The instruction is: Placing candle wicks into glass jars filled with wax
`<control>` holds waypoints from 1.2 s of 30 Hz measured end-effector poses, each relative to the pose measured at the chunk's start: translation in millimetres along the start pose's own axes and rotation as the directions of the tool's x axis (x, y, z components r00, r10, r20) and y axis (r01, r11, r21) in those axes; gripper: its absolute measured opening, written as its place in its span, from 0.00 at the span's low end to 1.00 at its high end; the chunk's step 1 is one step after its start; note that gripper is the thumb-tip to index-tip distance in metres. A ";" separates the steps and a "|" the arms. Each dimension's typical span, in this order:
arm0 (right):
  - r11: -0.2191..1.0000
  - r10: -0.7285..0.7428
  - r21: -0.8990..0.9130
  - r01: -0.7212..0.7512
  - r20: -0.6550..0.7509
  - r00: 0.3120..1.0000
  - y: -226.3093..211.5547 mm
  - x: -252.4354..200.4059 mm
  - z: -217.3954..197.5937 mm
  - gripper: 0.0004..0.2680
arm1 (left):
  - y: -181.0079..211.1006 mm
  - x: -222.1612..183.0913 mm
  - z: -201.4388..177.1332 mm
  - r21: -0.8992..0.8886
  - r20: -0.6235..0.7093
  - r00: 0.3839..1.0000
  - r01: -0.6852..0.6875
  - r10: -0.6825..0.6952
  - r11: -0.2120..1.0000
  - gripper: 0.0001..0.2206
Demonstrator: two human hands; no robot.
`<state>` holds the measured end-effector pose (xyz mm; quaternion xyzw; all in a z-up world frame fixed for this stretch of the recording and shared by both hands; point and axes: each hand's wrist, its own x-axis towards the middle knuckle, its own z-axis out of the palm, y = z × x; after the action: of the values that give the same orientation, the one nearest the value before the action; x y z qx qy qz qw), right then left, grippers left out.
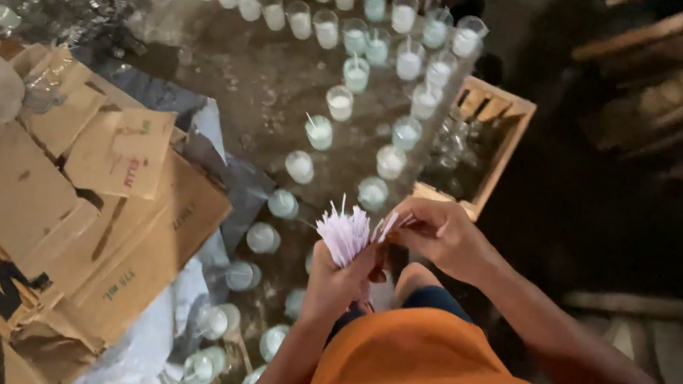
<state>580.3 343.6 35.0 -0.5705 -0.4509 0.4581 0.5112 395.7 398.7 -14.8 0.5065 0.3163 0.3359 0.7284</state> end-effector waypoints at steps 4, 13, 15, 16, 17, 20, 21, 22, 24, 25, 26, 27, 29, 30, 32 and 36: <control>0.998 -0.017 -0.066 0.024 0.105 0.994 3.3 54.4 -31.4 0.06 | 13.1 37.1 1.1 0.043 -0.064 0.997 -0.048 0.050 0.998 0.10; 0.971 -0.235 0.010 0.237 0.185 0.954 12.7 225.5 -156.6 0.05 | -28.9 119.2 10.2 -0.093 -0.451 0.889 -0.138 0.082 0.986 0.09; 0.705 -0.435 -0.545 0.454 0.175 0.883 19.9 273.0 -209.2 0.04 | -25.1 123.6 26.7 -0.152 -0.626 0.774 -0.003 -0.094 0.988 0.09; 0.703 -0.431 -0.544 0.458 0.186 0.883 26.7 295.9 -227.9 0.04 | -33.4 132.4 27.5 -0.159 -0.633 0.768 -0.005 -0.097 0.987 0.09; 0.645 -0.456 -0.576 0.501 0.237 0.858 34.8 319.3 -243.7 0.03 | -41.5 139.8 26.5 -0.179 -0.655 0.744 0.019 -0.134 0.984 0.08; 0.570 -0.450 -0.620 0.538 0.312 0.837 66.7 381.0 -277.5 0.02 | -29.6 151.3 44.9 -0.112 -0.690 0.720 -0.013 -0.069 0.994 0.06; 0.555 -0.431 -0.644 0.526 0.319 0.844 79.3 399.3 -283.2 0.01 | -18.4 151.9 52.8 -0.012 -0.682 0.731 -0.066 0.040 0.998 0.07; 0.561 -0.429 -0.632 0.535 0.332 0.840 89.4 410.7 -286.8 0.01 | -24.0 152.8 56.5 -0.010 -0.695 0.717 -0.064 0.039 0.998 0.07; 0.551 -0.399 -0.634 0.542 0.371 0.839 109.2 433.2 -290.9 0.02 | -32.8 154.6 61.0 -0.104 -0.762 0.648 -0.119 -0.002 0.987 0.06; 0.554 -0.402 -0.625 0.549 0.377 0.835 122.3 445.0 -294.1 0.02 | -34.5 156.6 60.8 -0.098 -0.768 0.640 -0.121 0.002 0.988 0.06; 0.525 -0.404 -0.634 0.568 0.401 0.822 135.7 456.7 -296.6 0.02 | -36.5 158.4 60.2 -0.129 -0.784 0.620 -0.122 -0.026 0.984 0.04; 0.499 -0.398 -0.645 0.579 0.423 0.814 151.7 464.0 -299.8 0.02 | -39.1 157.8 60.3 -0.165 -0.796 0.602 -0.115 -0.064 0.980 0.04; 0.533 -0.413 -0.588 0.609 0.447 0.794 147.6 465.0 -296.4 0.02 | -43.1 157.0 59.2 -0.176 -0.802 0.594 -0.133 -0.064 0.975 0.04; 0.557 -0.433 -0.534 0.635 0.466 0.772 145.0 465.7 -294.7 0.03 | -45.3 156.9 57.9 -0.188 -0.803 0.593 -0.157 -0.059 0.970 0.04; 0.532 -0.454 -0.536 0.655 0.473 0.755 152.4 468.1 -295.2 0.03 | -42.6 159.5 58.9 -0.194 -0.798 0.600 -0.169 -0.056 0.966 0.04; 0.547 -0.499 -0.482 0.684 0.469 0.729 158.7 473.2 -294.8 0.03 | -36.5 169.7 62.4 -0.211 -0.792 0.605 -0.154 -0.076 0.965 0.04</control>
<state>959.8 747.3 -135.4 -0.4478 -0.8095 0.1532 0.3473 549.4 493.8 -52.0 0.2122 0.5489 0.5796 0.5637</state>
